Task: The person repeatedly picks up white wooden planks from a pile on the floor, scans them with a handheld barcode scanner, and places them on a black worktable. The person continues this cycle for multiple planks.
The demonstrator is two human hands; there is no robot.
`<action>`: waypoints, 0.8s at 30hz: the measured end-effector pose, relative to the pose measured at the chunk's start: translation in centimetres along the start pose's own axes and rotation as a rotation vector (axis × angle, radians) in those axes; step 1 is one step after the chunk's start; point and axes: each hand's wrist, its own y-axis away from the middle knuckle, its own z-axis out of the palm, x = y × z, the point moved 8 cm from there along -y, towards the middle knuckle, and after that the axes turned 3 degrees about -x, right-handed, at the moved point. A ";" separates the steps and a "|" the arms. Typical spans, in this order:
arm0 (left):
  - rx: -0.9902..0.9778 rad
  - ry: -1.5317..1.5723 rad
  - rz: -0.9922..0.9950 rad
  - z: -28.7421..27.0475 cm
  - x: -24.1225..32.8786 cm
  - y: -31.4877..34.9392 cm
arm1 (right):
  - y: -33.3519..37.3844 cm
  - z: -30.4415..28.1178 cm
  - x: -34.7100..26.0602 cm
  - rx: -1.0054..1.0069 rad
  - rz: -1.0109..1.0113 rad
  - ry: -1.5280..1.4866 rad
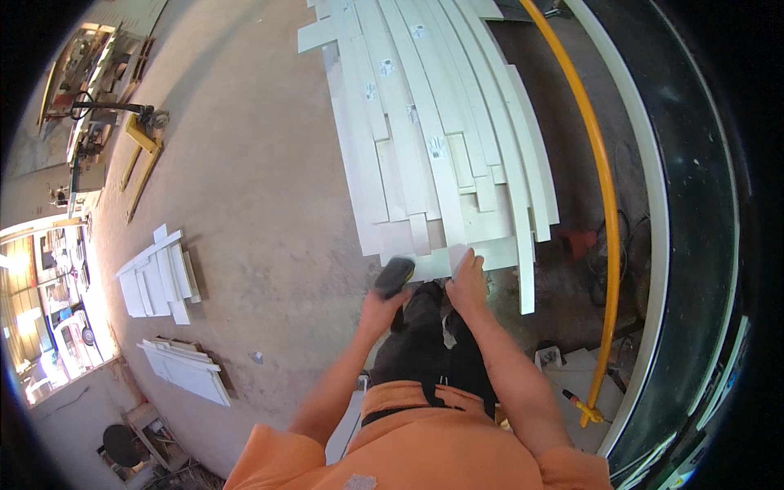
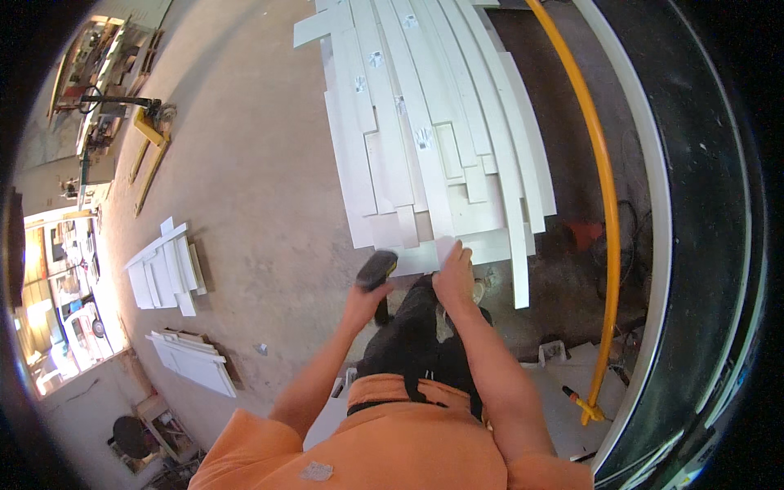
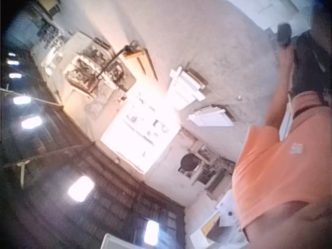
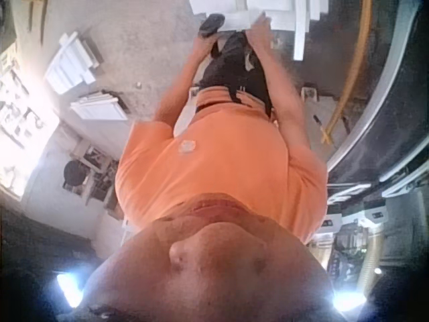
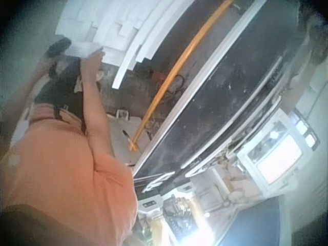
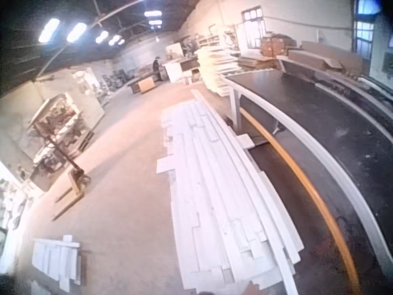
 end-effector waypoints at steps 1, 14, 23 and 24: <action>-0.001 -0.020 0.082 0.3 1.8 -2.1 | 0.0 0.6 0.8 -0.033 0.031 0.001; -0.175 -0.106 0.014 2.0 4.0 -19.3 | 0.3 3.8 1.3 -0.172 0.062 0.104; -0.200 -0.254 0.044 1.4 4.2 -19.0 | -0.6 3.6 0.8 -0.311 0.087 0.262; -0.207 -0.263 -0.009 1.3 3.5 -18.5 | -1.0 3.3 0.2 -0.320 0.070 0.221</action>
